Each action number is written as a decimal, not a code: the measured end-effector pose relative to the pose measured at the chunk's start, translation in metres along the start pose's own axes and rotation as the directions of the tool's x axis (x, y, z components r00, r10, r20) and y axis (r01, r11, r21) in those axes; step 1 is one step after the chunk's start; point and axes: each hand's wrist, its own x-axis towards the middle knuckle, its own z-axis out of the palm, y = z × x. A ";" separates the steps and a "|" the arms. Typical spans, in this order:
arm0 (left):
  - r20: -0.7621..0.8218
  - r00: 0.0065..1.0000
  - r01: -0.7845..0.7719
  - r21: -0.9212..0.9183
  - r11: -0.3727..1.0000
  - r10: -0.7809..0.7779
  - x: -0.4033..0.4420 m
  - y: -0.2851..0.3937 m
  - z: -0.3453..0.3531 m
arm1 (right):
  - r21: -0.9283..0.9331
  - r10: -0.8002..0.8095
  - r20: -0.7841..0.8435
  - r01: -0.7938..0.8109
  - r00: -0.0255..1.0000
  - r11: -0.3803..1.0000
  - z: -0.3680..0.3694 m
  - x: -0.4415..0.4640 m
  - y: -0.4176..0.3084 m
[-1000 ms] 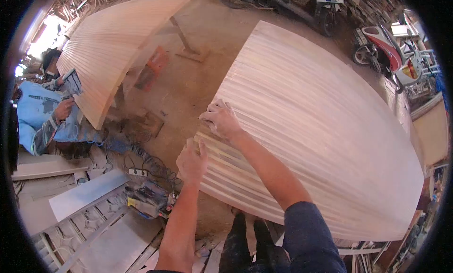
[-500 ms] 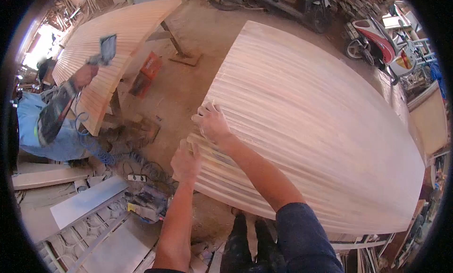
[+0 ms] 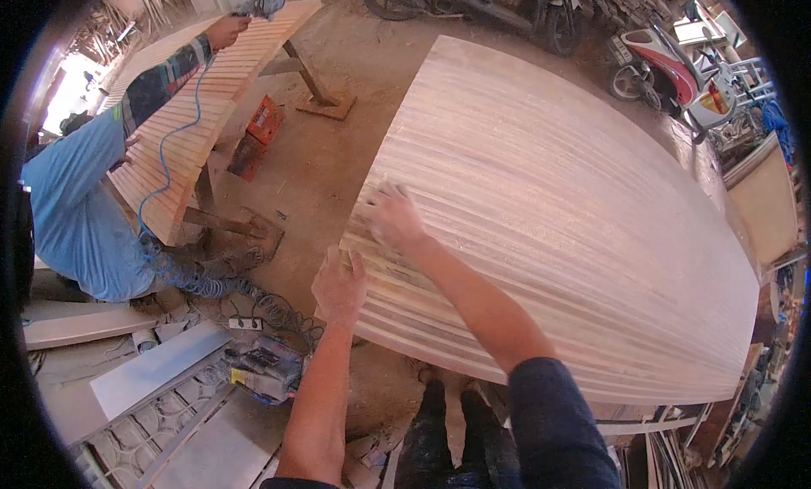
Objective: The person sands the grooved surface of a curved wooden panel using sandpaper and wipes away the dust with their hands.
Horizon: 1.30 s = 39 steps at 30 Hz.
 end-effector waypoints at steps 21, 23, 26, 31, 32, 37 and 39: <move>0.061 0.998 0.010 -0.002 1.000 -0.010 0.002 0.000 -0.001 | 0.142 0.130 0.098 -0.143 0.987 0.979 -0.043 -0.066 0.032; 0.070 0.998 0.004 0.014 1.000 -0.005 0.002 0.000 -0.002 | 0.144 0.173 0.146 -0.194 0.974 0.970 -0.084 -0.116 0.051; 0.077 0.997 0.022 0.022 1.000 -0.023 0.002 0.001 -0.002 | 0.108 0.242 0.178 -0.263 0.954 0.959 -0.098 -0.137 0.055; -0.016 1.000 -0.013 0.094 0.995 0.014 -0.002 0.000 0.005 | 0.156 0.084 -0.034 -0.078 0.996 0.985 -0.007 -0.055 0.030; -0.003 1.000 0.005 0.102 0.995 -0.005 -0.003 -0.002 0.006 | 0.117 0.057 -0.018 -0.054 0.998 0.992 0.017 -0.024 0.022; -0.037 0.999 -0.024 0.098 0.995 0.028 -0.005 -0.005 0.013 | 0.105 0.157 0.057 -0.162 0.986 0.981 0.010 0.001 0.000; -0.016 1.000 0.018 0.097 0.995 -0.016 -0.002 -0.003 0.013 | 0.090 0.154 0.074 -0.161 0.985 0.983 -0.010 -0.044 0.018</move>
